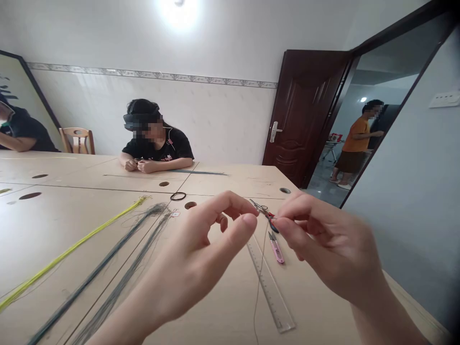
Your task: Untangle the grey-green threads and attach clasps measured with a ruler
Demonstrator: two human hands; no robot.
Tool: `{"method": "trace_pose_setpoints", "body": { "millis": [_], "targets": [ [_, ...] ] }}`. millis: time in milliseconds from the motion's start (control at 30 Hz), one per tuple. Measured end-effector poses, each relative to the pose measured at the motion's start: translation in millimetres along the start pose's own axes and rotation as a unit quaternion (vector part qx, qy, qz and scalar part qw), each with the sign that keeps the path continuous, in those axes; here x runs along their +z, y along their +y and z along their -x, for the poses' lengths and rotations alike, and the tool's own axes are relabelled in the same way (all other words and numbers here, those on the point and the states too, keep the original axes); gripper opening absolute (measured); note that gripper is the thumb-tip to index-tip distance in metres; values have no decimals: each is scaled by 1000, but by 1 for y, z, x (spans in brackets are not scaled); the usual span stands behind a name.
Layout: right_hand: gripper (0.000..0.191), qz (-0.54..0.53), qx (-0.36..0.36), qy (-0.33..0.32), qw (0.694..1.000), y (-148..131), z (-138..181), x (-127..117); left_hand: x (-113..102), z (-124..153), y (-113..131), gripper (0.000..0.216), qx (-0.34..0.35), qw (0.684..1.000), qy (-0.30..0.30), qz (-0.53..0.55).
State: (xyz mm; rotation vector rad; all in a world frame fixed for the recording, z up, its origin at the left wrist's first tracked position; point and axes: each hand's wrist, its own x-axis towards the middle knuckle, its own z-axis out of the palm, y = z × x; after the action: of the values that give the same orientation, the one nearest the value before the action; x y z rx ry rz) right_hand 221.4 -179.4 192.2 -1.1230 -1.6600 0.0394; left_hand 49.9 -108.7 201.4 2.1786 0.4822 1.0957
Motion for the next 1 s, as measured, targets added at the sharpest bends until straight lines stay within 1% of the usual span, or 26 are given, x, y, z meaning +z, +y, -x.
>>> {"method": "trace_pose_setpoints", "body": {
  "millis": [200,367,533,733,867,933,1000],
  "targets": [
    [11,8,-2,-32,999,1,7,-3,10,6,0,7,35,998,20,-45],
    [11,5,0,-45,999,-1,7,-5,14,9,3,10,37,998,37,-41],
    [12,8,-4,-50,999,-2,9,-7,15,9,7,11,49,998,25,-43],
    [11,5,4,-63,998,-5,9,-9,18,10,8,13,55,997,32,-41],
    [7,-8,18,-79,997,-5,9,-10,17,10,10,13,22,999,8,-38],
    [5,-7,14,-75,997,-6,9,-11,16,10,11,13,8,1000,-15,-8],
    [5,-1,-1,-69,998,-7,9,-11,15,9,10,13,-10,997,-54,46]
  ]
}}
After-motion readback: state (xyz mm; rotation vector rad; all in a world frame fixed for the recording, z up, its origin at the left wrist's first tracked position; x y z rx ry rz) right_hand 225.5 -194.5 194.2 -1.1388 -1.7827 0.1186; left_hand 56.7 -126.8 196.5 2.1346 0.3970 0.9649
